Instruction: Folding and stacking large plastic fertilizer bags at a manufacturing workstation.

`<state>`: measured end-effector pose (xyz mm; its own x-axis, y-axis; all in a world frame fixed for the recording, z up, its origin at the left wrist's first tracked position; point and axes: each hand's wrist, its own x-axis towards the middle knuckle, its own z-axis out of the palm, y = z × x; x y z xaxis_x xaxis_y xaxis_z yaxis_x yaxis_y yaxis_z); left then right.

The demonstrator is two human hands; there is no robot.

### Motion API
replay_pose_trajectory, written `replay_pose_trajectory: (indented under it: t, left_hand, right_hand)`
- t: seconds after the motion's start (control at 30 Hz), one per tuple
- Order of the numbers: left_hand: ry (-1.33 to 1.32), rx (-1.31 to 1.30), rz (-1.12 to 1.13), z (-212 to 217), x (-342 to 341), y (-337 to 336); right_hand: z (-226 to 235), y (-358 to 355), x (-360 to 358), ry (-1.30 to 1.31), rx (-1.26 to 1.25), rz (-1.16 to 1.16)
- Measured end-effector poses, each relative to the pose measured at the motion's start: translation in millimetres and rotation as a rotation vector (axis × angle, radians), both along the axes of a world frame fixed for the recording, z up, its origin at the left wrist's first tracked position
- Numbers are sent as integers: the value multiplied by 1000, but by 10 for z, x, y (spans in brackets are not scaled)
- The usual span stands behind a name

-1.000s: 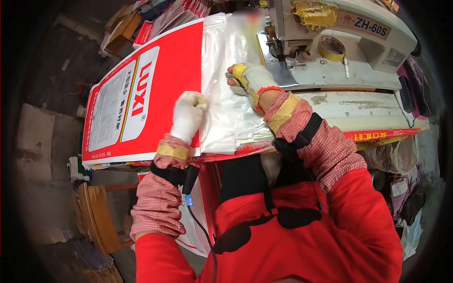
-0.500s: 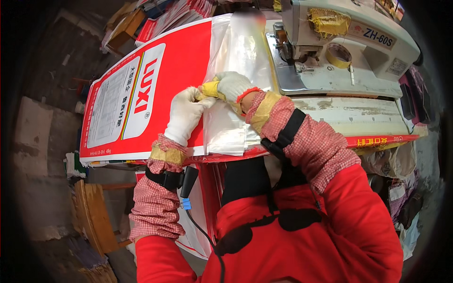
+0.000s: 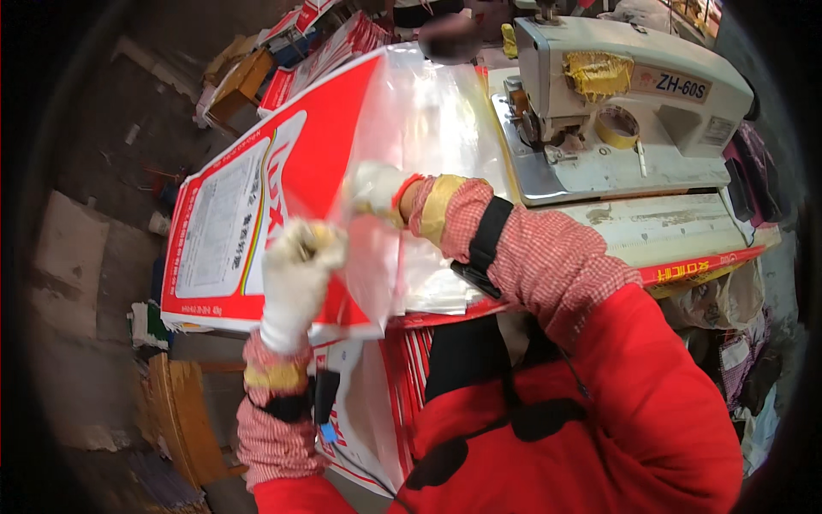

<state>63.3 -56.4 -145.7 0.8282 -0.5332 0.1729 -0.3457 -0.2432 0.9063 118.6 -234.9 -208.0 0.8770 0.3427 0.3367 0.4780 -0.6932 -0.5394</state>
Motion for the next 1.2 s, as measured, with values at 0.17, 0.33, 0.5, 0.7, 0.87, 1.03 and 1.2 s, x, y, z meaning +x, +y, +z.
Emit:
replay_pose_trajectory:
  t: [0.17,0.33,0.5,0.7,0.87,1.03,1.2]
  left_hand:
    - [473,409,-433,-183,-791,785]
    - [430,836,-1097,128,-687,633]
    - [-720,803,-647,816,138,-946]
    - [-1543,943,-571,167,1094,-2020]
    - [-1295,1473,-664,-101,754,-2064]
    - [-1705,1143,-69,125,846,-2177]
    - [-1366,1428,-27,135,1077,-2464]
  right_hand:
    - [-86,-103,216,49,662,-59]
    - [-227,-178,125,122,1482,-131]
    - [58,-189,-425,430,1841,-100]
    - [-166,-110,-403,40,14,-266]
    - [-449,-237,-471,-125,320,-70]
    - [-99,-245,-657,515,557,-161]
    - [-788,299,-335,323,493,-42]
